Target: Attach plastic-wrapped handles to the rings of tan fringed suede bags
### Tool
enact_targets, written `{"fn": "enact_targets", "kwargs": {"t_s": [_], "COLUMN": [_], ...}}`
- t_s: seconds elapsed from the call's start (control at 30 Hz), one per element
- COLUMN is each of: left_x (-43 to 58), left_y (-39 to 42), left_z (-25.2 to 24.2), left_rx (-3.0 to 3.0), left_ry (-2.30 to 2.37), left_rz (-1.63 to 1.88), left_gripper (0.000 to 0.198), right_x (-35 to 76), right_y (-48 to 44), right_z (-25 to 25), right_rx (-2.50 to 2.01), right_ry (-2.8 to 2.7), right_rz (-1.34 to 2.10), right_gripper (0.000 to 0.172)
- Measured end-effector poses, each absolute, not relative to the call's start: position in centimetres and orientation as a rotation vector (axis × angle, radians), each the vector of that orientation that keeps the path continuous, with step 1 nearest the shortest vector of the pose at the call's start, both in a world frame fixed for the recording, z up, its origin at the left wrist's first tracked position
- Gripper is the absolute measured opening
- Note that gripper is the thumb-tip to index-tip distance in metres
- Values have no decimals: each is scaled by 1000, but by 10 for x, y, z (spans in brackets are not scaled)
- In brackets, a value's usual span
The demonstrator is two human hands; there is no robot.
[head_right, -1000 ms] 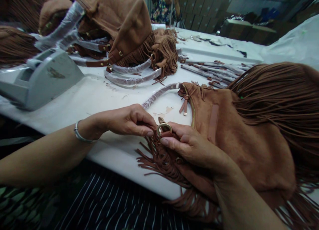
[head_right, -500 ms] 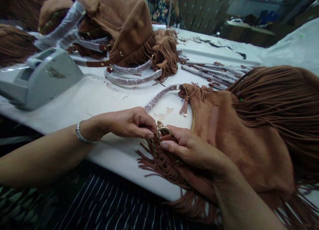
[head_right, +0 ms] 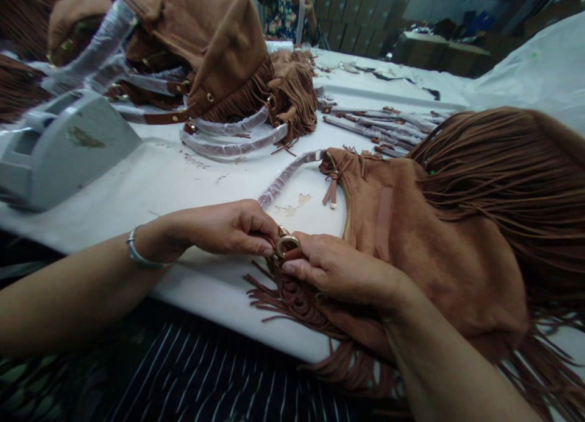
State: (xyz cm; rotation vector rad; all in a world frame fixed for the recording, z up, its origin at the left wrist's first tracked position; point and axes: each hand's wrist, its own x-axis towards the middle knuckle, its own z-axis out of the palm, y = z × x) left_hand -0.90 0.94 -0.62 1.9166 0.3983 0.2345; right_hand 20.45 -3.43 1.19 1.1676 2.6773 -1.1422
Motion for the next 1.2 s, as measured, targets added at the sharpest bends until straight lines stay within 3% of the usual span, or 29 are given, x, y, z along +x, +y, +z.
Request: {"fn": "enact_targets", "kwargs": {"t_s": [0.17,0.5,0.9,1.07,1.2], "left_x": [-9,-7,-6,-7,-7], "left_y": [10,7,10,11,14], "left_z": [-6,-8,-7,0,1], "left_rx": [1936,1618,1707,1802,1827], "left_ry": [422,464,617,604,608], "left_rz": [186,305,302,259,223], "left_gripper": [17,12,18,21,22], "right_x": [201,205,190,180,175], "right_y": [-37,-36,-46,-49,-53], "right_z": [15,12,8,8,12], "right_rx": [1275,1182,1577,1800,1824], "right_ry": [2592,2645,2546,2473,2426], "right_rz": [-940,-1071,-627,-407,-238], "right_gripper": [23,21,24,46,47]}}
